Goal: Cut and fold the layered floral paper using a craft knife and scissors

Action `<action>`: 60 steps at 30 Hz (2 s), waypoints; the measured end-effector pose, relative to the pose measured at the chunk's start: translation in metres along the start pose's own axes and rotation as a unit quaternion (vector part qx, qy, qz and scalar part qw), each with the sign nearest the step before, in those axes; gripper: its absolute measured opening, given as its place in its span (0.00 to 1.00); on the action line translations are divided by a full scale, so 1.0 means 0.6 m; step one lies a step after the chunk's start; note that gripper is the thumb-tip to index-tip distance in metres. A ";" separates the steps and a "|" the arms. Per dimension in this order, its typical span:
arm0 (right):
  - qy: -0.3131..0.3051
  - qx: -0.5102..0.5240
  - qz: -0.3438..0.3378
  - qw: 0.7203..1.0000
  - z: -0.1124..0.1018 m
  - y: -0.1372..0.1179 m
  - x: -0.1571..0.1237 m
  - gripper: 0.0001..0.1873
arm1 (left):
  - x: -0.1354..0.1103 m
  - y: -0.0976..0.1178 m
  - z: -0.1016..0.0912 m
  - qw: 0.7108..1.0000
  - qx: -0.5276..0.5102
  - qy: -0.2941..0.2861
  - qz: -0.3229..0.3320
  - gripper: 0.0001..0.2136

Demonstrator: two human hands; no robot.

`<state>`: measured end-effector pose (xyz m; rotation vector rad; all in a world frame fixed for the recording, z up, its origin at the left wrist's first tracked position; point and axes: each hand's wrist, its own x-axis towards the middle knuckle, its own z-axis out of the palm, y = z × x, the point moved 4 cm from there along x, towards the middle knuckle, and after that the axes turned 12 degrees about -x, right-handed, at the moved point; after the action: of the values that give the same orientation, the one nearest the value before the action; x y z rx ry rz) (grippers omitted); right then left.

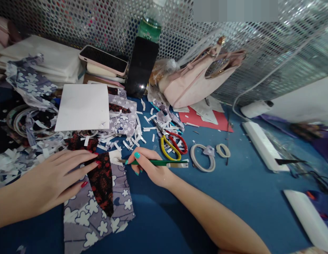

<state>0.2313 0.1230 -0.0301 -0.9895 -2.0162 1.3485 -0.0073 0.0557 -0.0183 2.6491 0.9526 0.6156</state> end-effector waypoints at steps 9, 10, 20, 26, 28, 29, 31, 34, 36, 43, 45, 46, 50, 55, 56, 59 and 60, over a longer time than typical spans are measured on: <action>-0.023 -0.021 -0.077 0.997 0.004 -0.007 -0.001 0.18 | 0.001 -0.002 0.003 1.000 -0.011 0.002 -0.006 0.17; -0.023 -0.023 -0.086 0.996 0.004 -0.008 -0.001 0.18 | 0.001 -0.002 0.002 1.000 -0.013 0.002 -0.006 0.17; -0.034 -0.079 -0.154 0.984 0.009 -0.024 0.001 0.18 | -0.004 -0.003 0.004 1.000 -0.018 0.000 -0.013 0.18; -0.064 -0.046 -0.144 0.986 0.008 -0.019 -0.005 0.19 | 0.002 0.000 0.000 1.000 -0.002 0.001 0.004 0.17; -0.055 -0.028 -0.132 0.989 0.004 -0.014 -0.007 0.18 | 0.003 0.000 -0.001 1.000 -0.003 0.001 0.004 0.17; -0.048 -0.021 -0.128 0.990 0.003 -0.012 -0.008 0.18 | 0.003 -0.001 0.000 1.000 -0.004 0.001 0.002 0.17; -0.038 -0.022 -0.126 0.991 0.001 -0.012 -0.007 0.17 | 0.002 -0.001 0.000 1.000 -0.004 0.001 -0.002 0.17; -0.041 -0.053 -0.132 0.989 0.004 -0.018 -0.003 0.17 | 0.001 -0.001 0.001 1.000 -0.001 -0.003 0.002 0.18; -0.042 -0.067 -0.136 0.988 0.007 -0.022 -0.001 0.17 | 0.000 -0.002 0.001 1.000 -0.001 -0.003 0.002 0.18; -0.002 -0.078 -0.137 0.987 0.006 -0.009 -0.011 0.12 | 0.000 -0.001 0.001 1.000 -0.010 0.005 -0.002 0.17; 0.022 -0.091 -0.147 0.985 0.002 -0.007 -0.013 0.11 | 0.000 -0.001 0.001 1.000 -0.014 0.003 -0.004 0.17; 0.039 -0.108 -0.155 0.981 0.000 -0.009 -0.013 0.11 | 0.000 -0.001 0.001 1.000 -0.017 0.002 -0.005 0.17; 0.093 -0.218 -0.166 0.957 0.000 -0.022 -0.005 0.04 | 0.000 -0.002 0.002 1.000 -0.027 0.004 -0.015 0.17; 0.070 -0.250 -0.170 0.951 0.020 -0.031 0.005 0.06 | -0.001 -0.003 0.005 0.999 -0.026 0.003 -0.019 0.18; 0.073 -0.249 -0.170 0.951 0.023 -0.031 0.006 0.07 | -0.001 -0.003 0.005 0.999 -0.025 0.000 -0.021 0.18; 0.092 -0.247 -0.158 0.952 0.026 -0.029 0.008 0.09 | -0.002 -0.004 0.004 1.000 -0.015 -0.014 -0.020 0.19; 0.097 -0.247 -0.152 0.952 0.025 -0.028 0.008 0.09 | -0.002 -0.004 0.004 1.000 -0.011 -0.020 -0.018 0.19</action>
<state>0.2124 0.1144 -0.0202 -0.9177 -2.2831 0.5713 -0.0083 0.0564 -0.0219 2.6086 0.9754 0.5603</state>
